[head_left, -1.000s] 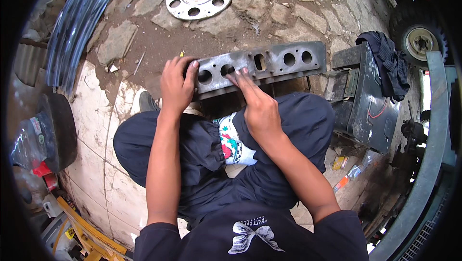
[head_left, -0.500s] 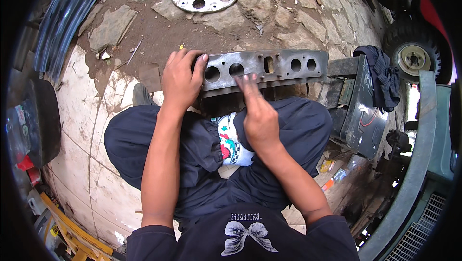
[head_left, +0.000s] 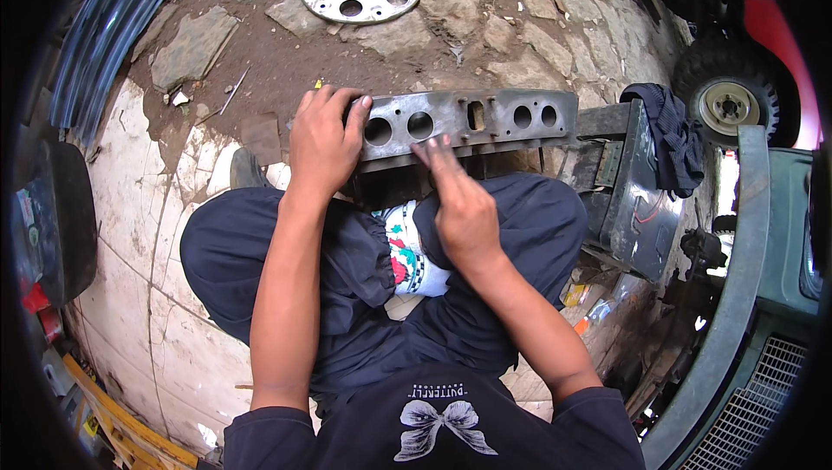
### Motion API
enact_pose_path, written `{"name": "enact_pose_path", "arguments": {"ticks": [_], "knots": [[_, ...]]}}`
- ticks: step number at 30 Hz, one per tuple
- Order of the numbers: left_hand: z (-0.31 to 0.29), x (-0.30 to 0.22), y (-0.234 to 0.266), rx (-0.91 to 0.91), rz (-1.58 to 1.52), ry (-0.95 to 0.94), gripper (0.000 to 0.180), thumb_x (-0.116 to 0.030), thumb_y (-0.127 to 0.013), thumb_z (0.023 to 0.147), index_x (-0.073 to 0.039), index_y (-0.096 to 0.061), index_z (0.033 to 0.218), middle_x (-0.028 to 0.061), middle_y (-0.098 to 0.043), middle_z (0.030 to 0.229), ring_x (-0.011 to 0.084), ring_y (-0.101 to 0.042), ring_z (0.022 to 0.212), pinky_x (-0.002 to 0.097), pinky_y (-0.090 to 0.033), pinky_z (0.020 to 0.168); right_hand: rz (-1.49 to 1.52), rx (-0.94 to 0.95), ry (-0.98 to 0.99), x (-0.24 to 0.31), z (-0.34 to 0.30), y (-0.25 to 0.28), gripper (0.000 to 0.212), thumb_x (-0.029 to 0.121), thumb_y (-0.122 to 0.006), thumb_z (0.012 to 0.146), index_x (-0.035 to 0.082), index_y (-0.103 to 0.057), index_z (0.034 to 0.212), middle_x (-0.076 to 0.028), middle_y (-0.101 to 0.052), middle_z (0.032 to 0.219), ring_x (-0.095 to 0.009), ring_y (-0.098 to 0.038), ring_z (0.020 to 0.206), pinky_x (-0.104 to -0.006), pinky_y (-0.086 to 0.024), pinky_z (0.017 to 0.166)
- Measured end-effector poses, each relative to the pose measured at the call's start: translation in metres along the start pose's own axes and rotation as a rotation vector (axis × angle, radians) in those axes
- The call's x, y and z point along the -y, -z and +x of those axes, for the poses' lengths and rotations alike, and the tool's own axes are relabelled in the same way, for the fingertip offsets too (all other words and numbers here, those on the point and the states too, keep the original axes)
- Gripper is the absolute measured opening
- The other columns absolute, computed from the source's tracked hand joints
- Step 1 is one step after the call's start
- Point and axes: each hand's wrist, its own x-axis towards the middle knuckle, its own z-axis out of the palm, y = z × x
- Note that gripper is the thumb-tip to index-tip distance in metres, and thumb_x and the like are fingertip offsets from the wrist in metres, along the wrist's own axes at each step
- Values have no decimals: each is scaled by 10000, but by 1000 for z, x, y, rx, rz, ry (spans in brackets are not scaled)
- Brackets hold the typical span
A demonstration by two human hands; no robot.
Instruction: The person sits on the ground and scrubs a metal engine cylinder head with a small abrasive pad. They repeatedly rub the surface and the edges of the circular openings, occasionally flipping the part to work on different sides.
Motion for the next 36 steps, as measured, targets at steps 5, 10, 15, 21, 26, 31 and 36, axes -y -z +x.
{"name": "enact_pose_path", "arguments": {"ticks": [5,10,15,21,26,31,36], "knots": [[-1,0,-2,-3,17,-24,282,-292,-687,1046,-33,-787,1098,178,-709,1024,404,-637,1008,508,-515,912,9,24,-65,14,0,2,740,-124,-487,871,-26,-486,1605,-266,-565,1579,-428,-700,1253,-488,-586,1002],[-4,3,-3,-1,7,-15,281,-285,-689,1044,-30,-781,1116,187,-705,1043,411,-634,1023,513,-513,920,-1,2,-78,6,2,1,734,-113,-493,887,14,-503,1610,-264,-576,1569,-427,-697,1255,-477,-587,998],[-4,2,-2,-12,-17,-46,277,-282,-686,1046,-33,-780,1122,191,-702,1051,418,-634,1036,518,-512,927,-86,-23,-9,-2,7,-1,733,-51,-533,900,-38,-451,1629,-326,-536,1583,-375,-772,944,-440,-623,848],[-6,4,-2,-27,-21,-27,270,-275,-687,1043,-34,-778,1123,186,-713,1073,419,-638,1046,517,-512,937,-54,33,-13,-5,4,1,731,-45,-525,912,-23,-444,1638,-334,-499,1608,-403,-767,941,-469,-623,868],[-2,4,-2,-7,-24,-42,284,-280,-694,1037,-27,-776,1136,187,-716,1082,420,-642,1067,511,-515,962,-76,52,-48,5,-2,-1,718,-57,-515,913,-12,-463,1628,-330,-547,1563,-449,-734,1162,-464,-614,950],[-4,1,-1,24,-3,-14,306,-293,-708,1027,-22,-776,1151,189,-717,1088,424,-645,1093,506,-519,986,-43,19,-15,6,2,4,675,-49,-511,925,-13,-505,1598,-324,-588,1522,-466,-709,1211,-482,-608,967],[-5,5,1,3,31,-94,380,-347,-764,988,-17,-769,1176,197,-717,1105,428,-646,1099,511,-524,987,-69,12,-51,5,7,8,683,-29,-513,931,-13,-487,1614,-348,-555,1542,-455,-757,1064,-486,-619,923]]}}
